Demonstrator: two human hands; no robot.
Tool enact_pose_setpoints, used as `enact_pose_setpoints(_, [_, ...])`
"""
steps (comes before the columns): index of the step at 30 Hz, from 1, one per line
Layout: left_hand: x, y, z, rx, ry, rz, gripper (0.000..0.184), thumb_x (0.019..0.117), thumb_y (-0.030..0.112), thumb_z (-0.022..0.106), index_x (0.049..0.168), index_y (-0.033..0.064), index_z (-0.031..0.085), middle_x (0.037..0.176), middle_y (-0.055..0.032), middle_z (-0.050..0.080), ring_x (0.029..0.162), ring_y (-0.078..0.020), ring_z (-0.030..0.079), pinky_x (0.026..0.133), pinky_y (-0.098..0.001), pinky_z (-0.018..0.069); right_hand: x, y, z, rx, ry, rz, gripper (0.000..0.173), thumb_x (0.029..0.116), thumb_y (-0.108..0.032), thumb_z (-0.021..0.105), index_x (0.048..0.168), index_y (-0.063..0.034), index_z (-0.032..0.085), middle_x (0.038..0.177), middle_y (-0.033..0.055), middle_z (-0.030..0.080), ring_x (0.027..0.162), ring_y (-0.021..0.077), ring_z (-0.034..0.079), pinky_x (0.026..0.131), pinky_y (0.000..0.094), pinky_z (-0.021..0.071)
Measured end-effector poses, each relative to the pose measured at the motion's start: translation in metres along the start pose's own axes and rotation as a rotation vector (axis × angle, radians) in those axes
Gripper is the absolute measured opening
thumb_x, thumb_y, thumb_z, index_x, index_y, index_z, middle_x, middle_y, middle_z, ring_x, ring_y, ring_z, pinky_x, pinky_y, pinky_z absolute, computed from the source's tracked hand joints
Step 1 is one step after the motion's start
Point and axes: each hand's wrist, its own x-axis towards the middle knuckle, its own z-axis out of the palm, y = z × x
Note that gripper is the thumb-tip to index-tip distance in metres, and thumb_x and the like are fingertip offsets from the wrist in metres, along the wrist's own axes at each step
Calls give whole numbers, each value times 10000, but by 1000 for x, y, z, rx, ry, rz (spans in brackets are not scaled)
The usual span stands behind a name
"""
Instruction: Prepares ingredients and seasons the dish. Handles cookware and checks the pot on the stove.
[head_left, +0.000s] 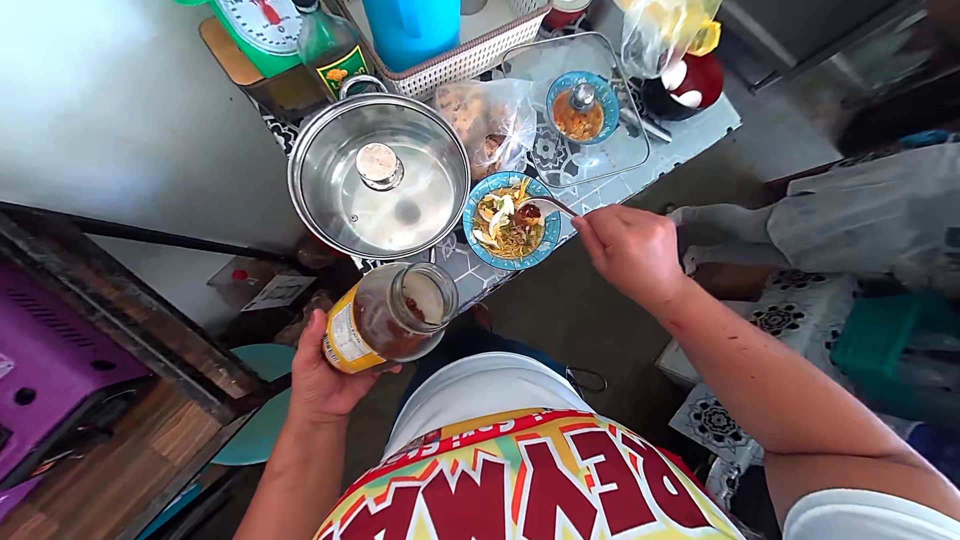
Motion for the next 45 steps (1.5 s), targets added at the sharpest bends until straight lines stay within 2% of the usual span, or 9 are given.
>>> enact_pose_setpoints(12, [-7,-39,11,-118,153,18,599,794,613,730,1173,154,666,1055,-168,728,854,-325,744,608,-486,623,17,18,-26,128,56,-99,258,1036,-172,592,951,32,725,728,149,664,629,254,652,558,382,529])
enact_pose_setpoints(16, [-19,-41,3,-168,157,6,590,846,629,671,1205,162,652,1083,-174,723,884,-332,739,624,-484,624,38,-16,-61,496,-5,-228,261,1037,-192,583,925,5,714,699,61,610,626,59,542,575,198,445])
enact_pose_setpoints(20, [-41,-39,-16,-200,25,42,625,805,614,740,1221,153,666,1098,-177,728,903,-332,744,644,-478,632,48,-75,-51,591,-106,-493,271,1054,-259,592,1007,-33,734,705,74,605,656,134,569,617,250,470])
enact_pose_setpoints(25, [-92,-31,-54,-218,-184,202,608,847,561,746,1329,210,632,1163,-125,726,979,-277,742,685,-430,645,63,-183,-9,494,-58,-898,257,1064,-260,577,1113,-57,726,693,86,550,622,240,497,597,361,403])
enact_pose_setpoints(29, [-151,-17,-110,-251,-194,315,620,854,550,746,1353,211,603,1169,-113,722,995,-265,739,690,-412,642,73,-285,-1,436,-218,-1078,407,1098,-413,439,1001,-123,706,672,49,510,583,228,498,526,357,381])
enact_pose_setpoints(34, [-244,-5,-204,-390,-156,551,579,891,525,720,1352,186,632,1199,-128,715,1040,-270,728,786,-428,636,89,-414,6,898,-511,-981,372,1064,-439,529,1340,-223,654,968,22,600,818,39,569,700,170,484])
enact_pose_setpoints(37, [-302,-1,-254,-455,-27,722,560,857,531,742,1293,185,687,1174,-113,728,1042,-249,725,848,-436,621,89,-516,41,1109,-407,-831,229,1025,-217,597,1158,-80,724,970,6,654,815,-4,607,724,166,544])
enact_pose_setpoints(41, [-374,-4,-304,-552,190,882,612,771,581,788,1221,173,710,1129,-137,732,958,-289,739,702,-473,633,67,-677,126,948,-533,-871,186,987,-117,625,1089,-18,746,1076,143,695,898,202,691,799,368,600])
enact_pose_setpoints(45, [-421,-13,-321,-710,454,1015,699,665,618,836,1163,145,709,1045,-160,738,837,-316,747,603,-475,623,29,-814,220,674,-861,-972,319,971,-170,671,1271,-65,704,1392,231,586,1243,395,602,1029,559,505])
